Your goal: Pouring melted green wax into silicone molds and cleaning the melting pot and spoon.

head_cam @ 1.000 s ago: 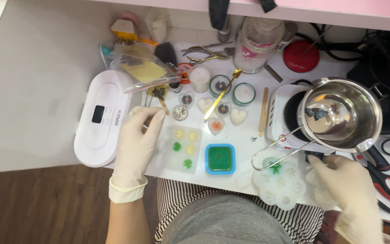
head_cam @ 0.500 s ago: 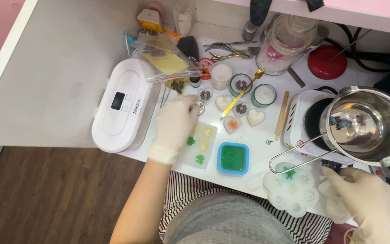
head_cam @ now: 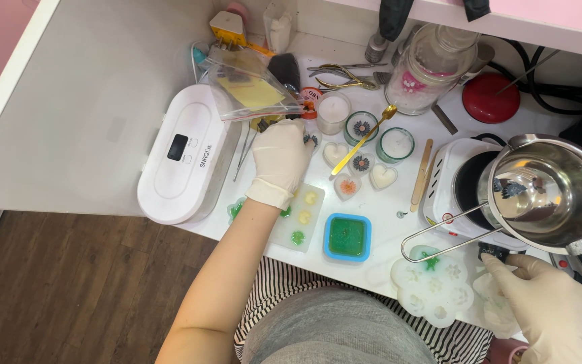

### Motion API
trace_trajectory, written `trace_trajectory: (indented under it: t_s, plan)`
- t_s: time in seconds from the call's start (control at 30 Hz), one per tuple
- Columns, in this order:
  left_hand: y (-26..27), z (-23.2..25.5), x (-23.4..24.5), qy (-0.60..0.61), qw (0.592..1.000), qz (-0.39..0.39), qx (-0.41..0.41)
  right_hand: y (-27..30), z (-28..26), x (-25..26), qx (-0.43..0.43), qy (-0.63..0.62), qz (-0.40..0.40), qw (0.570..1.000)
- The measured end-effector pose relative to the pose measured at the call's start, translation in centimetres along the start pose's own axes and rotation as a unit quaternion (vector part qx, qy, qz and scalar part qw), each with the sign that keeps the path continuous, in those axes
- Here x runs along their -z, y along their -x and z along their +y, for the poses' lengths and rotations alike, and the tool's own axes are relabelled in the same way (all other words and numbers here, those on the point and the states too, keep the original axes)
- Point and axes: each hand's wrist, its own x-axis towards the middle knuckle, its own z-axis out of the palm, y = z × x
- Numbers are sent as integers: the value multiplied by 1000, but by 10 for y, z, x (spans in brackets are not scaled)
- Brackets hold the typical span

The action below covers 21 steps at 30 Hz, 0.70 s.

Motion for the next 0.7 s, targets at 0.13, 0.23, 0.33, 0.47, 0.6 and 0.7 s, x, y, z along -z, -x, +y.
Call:
trace_trajectory:
  t_s: [0.13, 0.23, 0.33, 0.47, 0.6, 0.7]
  plan:
    - [-3, 6, 3, -11, 1000, -23, 10, 2, -1, 1, -12, -11, -2, 1000]
    - [-2, 8, -1, -30, 999, -16, 19, 6, -2, 4, -22, -30, -7, 999]
    - [-3, 6, -8, -29, 999, -30, 29, 10, -3, 5, -8, -42, -12, 999]
    - [-4, 5, -10, -12, 1000, -12, 21, 15, -8, 8, -8, -62, -11, 998]
    - [0, 6, -6, 36, 999, 4, 8, 11, -4, 6, -12, -74, -12, 997]
    - [3, 3, -6, 127, 991, -1, 32, 11, -2, 4, 0, -91, -2, 996]
